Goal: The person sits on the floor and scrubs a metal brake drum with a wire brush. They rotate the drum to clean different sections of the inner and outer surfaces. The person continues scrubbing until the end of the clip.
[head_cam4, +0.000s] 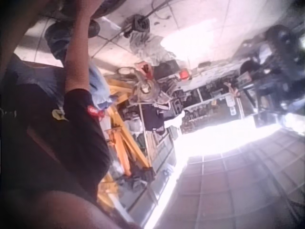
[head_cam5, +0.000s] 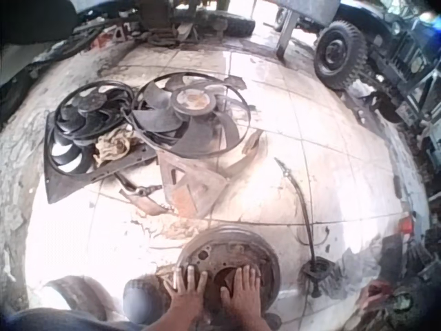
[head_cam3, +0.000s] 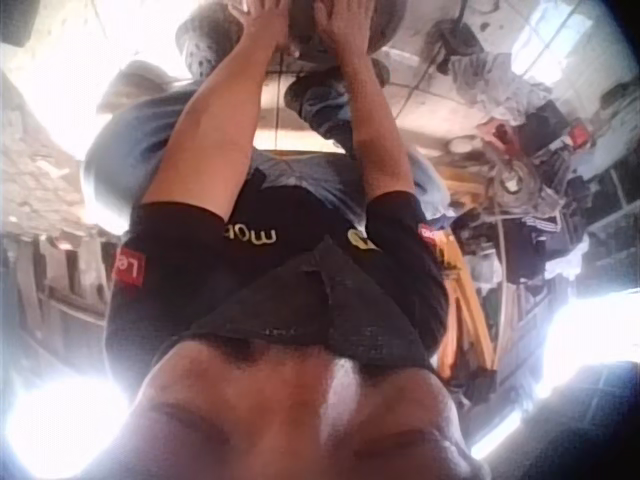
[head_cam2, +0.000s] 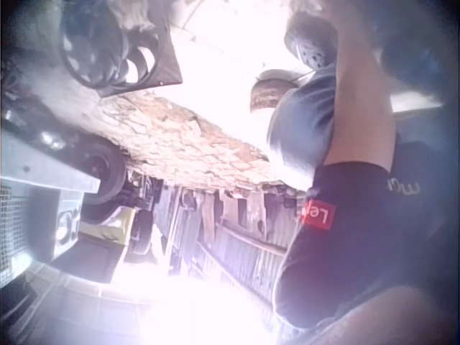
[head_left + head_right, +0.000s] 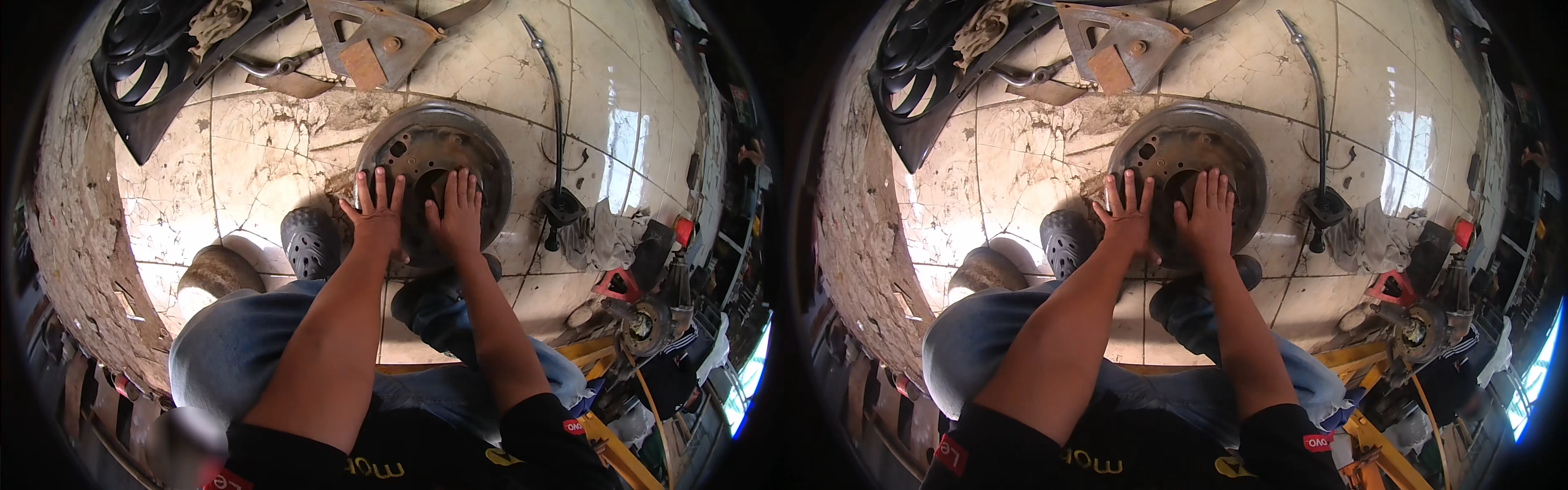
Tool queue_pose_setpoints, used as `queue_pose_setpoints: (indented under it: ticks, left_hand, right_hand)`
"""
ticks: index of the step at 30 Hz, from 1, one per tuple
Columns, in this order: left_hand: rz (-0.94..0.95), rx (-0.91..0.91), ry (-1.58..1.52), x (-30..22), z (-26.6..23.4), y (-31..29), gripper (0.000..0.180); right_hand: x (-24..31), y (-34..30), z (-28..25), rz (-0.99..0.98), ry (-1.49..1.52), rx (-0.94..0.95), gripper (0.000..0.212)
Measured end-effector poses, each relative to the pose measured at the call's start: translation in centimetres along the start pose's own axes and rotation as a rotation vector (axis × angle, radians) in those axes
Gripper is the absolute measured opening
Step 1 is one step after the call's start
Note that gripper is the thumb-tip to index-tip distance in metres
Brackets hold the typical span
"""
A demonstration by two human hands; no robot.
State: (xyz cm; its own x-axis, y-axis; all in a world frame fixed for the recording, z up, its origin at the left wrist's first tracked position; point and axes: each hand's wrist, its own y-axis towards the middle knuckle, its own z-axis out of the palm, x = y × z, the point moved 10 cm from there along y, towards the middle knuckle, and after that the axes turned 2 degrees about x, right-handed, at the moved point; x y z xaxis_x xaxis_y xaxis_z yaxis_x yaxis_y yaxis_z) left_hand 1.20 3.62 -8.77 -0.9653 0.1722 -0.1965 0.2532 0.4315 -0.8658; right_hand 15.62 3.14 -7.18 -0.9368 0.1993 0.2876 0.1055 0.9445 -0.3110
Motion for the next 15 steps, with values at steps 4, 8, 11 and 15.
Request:
queue_pose_setpoints:
  ticks: [4, 8, 11, 15]
  left_hand:
    - [-0.001, -0.038, 0.016, 0.2, -0.7, 0.2, 0.149]
    - [0.004, -0.020, 0.019, 0.0, -0.7, 0.2, 0.149]
    - [-0.012, -0.016, 0.037, 0.1, -0.7, 0.4, 0.149]
    - [-0.012, 0.001, 0.018, 0.2, -0.5, 0.6, 0.149]
  right_hand:
    - [0.8, 0.1, 0.1, 0.028, -0.051, -0.036, 0.072]
    - [0.5, 0.1, 0.1, 0.036, -0.001, -0.030, 0.071]
    - [-0.1, 1.0, -0.3, 0.026, 0.057, -0.040, 0.070]
    - [-0.4, 4.3, -1.1, 0.060, 0.051, -0.108, 0.071]
